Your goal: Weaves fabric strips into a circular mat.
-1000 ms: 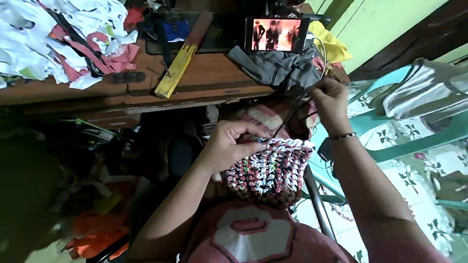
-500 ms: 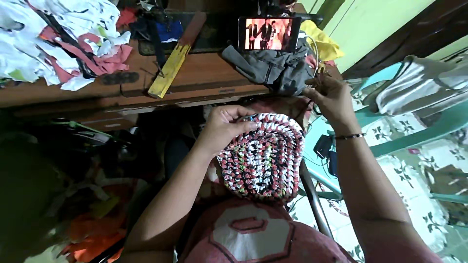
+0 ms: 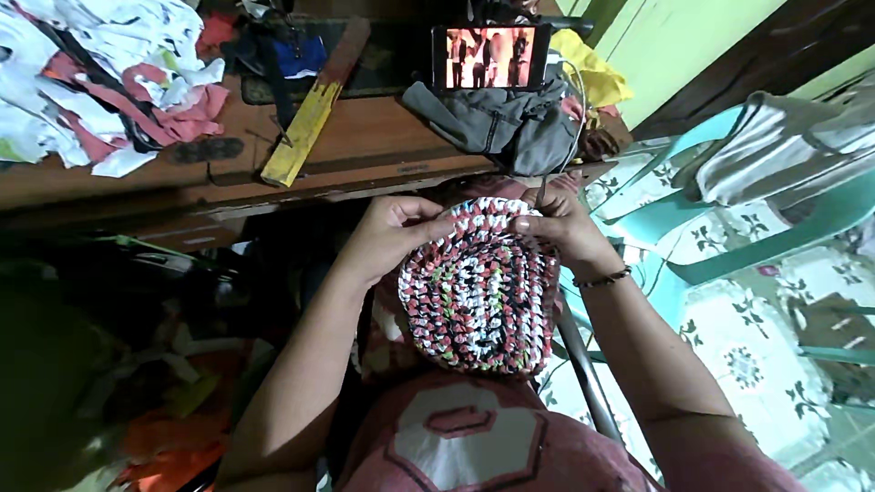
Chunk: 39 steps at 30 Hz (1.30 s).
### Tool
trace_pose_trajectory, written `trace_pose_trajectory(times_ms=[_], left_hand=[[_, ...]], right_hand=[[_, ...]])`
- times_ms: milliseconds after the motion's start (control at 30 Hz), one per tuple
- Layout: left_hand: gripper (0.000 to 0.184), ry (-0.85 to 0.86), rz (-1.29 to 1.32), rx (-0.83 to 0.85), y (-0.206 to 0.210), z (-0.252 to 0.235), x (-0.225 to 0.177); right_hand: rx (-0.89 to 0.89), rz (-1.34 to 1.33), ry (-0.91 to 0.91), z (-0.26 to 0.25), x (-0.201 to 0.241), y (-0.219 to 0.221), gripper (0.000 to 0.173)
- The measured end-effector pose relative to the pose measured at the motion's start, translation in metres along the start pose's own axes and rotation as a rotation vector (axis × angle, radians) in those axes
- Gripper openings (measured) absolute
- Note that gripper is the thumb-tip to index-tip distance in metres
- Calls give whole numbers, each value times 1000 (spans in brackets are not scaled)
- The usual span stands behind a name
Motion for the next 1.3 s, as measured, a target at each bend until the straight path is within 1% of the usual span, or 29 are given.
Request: trace_pose_trajectory(times_ms=[100, 200, 300, 367, 467, 567, 633, 700, 800, 867, 933, 1000, 1033, 1067, 1100, 1133, 1200, 1233, 1300], left_hand=[[8, -36, -8, 18, 3, 6, 2], [16, -40, 58, 10, 6, 2, 2], [23, 1, 59, -70, 0, -9, 2], [23, 25, 19, -113, -4, -15, -4], [24, 95, -67, -130, -11, -30, -29], [25, 176, -138, -71, -15, -46, -64], [26, 203, -160, 18, -13, -52, -82], [25, 189, -157, 111, -8, -51, -86], [23, 116, -98, 190, 7, -44, -66], [23, 84, -44, 196, 18, -39, -47], [24, 74, -51, 167, 26, -37, -34], [24, 94, -59, 130, 30, -38, -28], [24, 102, -76, 113, 31, -40, -27], [23, 103, -107, 98, 31, -41, -25], [22, 105, -156, 79, 30, -43, -24], [21, 107, -210, 63, 30, -46, -23], [19, 105, -261, 69, 33, -51, -20], [19, 110, -264, 103, 38, -54, -19], [22, 107, -241, 189, 50, -61, -16]], right_hand=[[-42, -55, 10, 1, -5, -5, 7], [-66, -79, 18, 0, -7, -7, 4], [-62, -109, 9, -1, -6, -6, 2], [-100, -120, 2, -2, -3, -7, 5], [-187, -197, -34, -2, 5, -6, 11], [-264, -346, -43, 11, 13, 9, 12], [-243, -424, -27, 25, 13, 27, 11], [-224, -461, 5, 36, -1, 43, 14], [-224, -465, 38, 48, -31, 49, 13], [-239, -403, 59, 51, -43, 41, 19], [-267, -227, 81, 50, -39, 32, 28], [-302, -79, 98, 46, -28, 26, 30], [-316, -34, 94, 42, -23, 24, 26], [-326, -22, 79, 40, -20, 23, 18], [-329, -28, 62, 38, -18, 23, 9], [-314, -37, 50, 37, -17, 23, 6], [-265, -36, 64, 38, -19, 22, 7], [-255, -22, 79, 39, -20, 20, 8], [-292, 56, 101, 43, -18, 10, 8]])
Point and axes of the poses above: each hand's wrist, its own z-axis away from the middle knuckle, its own y-axis out of the palm, x = y × z, the point moved 10 cm from there along -z, towards the middle knuckle, and after that the axes turned 9 degrees about y, right-handed, at the moved point
